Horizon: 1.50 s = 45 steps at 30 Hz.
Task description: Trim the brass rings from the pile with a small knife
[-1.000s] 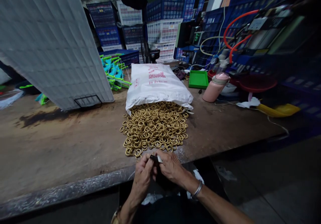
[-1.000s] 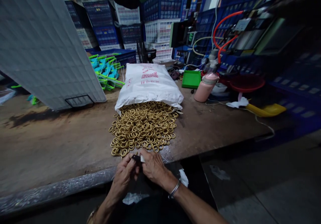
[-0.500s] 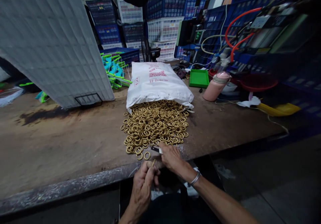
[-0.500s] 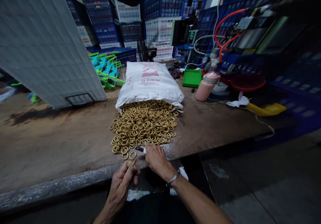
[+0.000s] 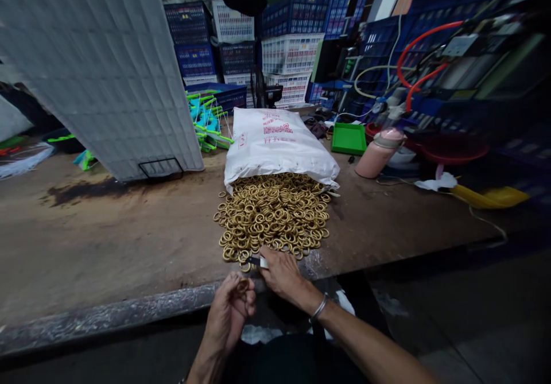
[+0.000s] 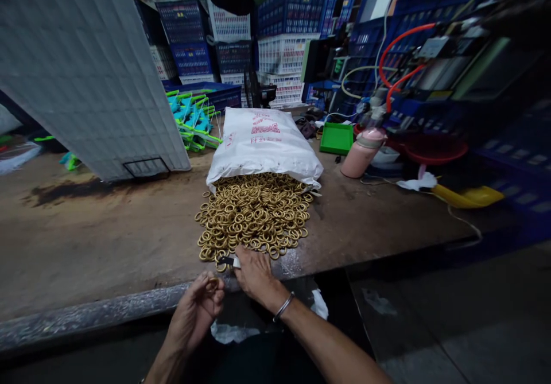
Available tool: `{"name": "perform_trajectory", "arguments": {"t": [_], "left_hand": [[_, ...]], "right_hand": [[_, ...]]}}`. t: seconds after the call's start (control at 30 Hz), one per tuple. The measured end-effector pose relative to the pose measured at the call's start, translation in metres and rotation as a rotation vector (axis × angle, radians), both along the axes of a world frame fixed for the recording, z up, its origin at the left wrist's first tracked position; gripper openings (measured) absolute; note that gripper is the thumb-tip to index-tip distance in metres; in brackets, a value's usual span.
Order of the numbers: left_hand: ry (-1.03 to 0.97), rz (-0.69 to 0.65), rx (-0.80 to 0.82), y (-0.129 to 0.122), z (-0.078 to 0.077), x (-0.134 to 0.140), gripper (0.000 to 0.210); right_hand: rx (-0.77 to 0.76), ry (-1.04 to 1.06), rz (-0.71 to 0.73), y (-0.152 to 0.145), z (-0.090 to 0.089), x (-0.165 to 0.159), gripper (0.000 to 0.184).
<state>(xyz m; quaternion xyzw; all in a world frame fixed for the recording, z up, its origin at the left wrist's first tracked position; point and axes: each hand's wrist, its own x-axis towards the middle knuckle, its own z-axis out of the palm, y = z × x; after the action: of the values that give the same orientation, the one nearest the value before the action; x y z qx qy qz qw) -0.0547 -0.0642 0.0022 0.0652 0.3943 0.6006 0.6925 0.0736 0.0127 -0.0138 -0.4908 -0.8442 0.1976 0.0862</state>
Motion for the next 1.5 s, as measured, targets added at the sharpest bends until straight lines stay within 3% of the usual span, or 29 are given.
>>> {"name": "perform_trajectory", "arguments": {"t": [0.17, 0.37, 0.47, 0.6, 0.83, 1.03, 1.3, 1.5], "left_hand": [[-0.203, -0.064, -0.045, 0.003, -0.005, -0.005, 0.01], [-0.243, -0.068, -0.037, 0.007, -0.006, -0.009, 0.012], [-0.124, -0.051, -0.069, 0.009, -0.005, -0.005, 0.014], [0.182, -0.06, 0.012, 0.012, -0.005, 0.009, 0.026], [0.582, -0.05, 0.095, 0.025, -0.017, 0.03, 0.039], [0.64, -0.011, 0.077, 0.029, -0.016, 0.036, 0.039], [0.665, -0.054, 0.039, 0.028, -0.011, 0.03, 0.034], [0.882, 0.016, 0.247, 0.028, -0.004, 0.027, 0.021]], "right_hand": [[0.01, 0.027, -0.017, 0.002, -0.003, 0.0, 0.017], [0.025, 0.06, -0.049, 0.005, -0.001, 0.003, 0.015], [-0.025, 0.147, -0.084, 0.007, 0.001, 0.006, 0.011], [-0.078, 0.325, -0.154, 0.006, 0.003, 0.006, 0.005], [-0.165, 0.49, -0.29, 0.001, 0.007, 0.003, 0.01], [-0.227, 0.579, -0.306, 0.0, 0.005, 0.003, 0.013], [-0.316, 0.639, -0.267, -0.001, 0.002, 0.01, 0.012], [-0.334, 0.628, -0.214, 0.002, 0.012, 0.013, 0.014]]}}
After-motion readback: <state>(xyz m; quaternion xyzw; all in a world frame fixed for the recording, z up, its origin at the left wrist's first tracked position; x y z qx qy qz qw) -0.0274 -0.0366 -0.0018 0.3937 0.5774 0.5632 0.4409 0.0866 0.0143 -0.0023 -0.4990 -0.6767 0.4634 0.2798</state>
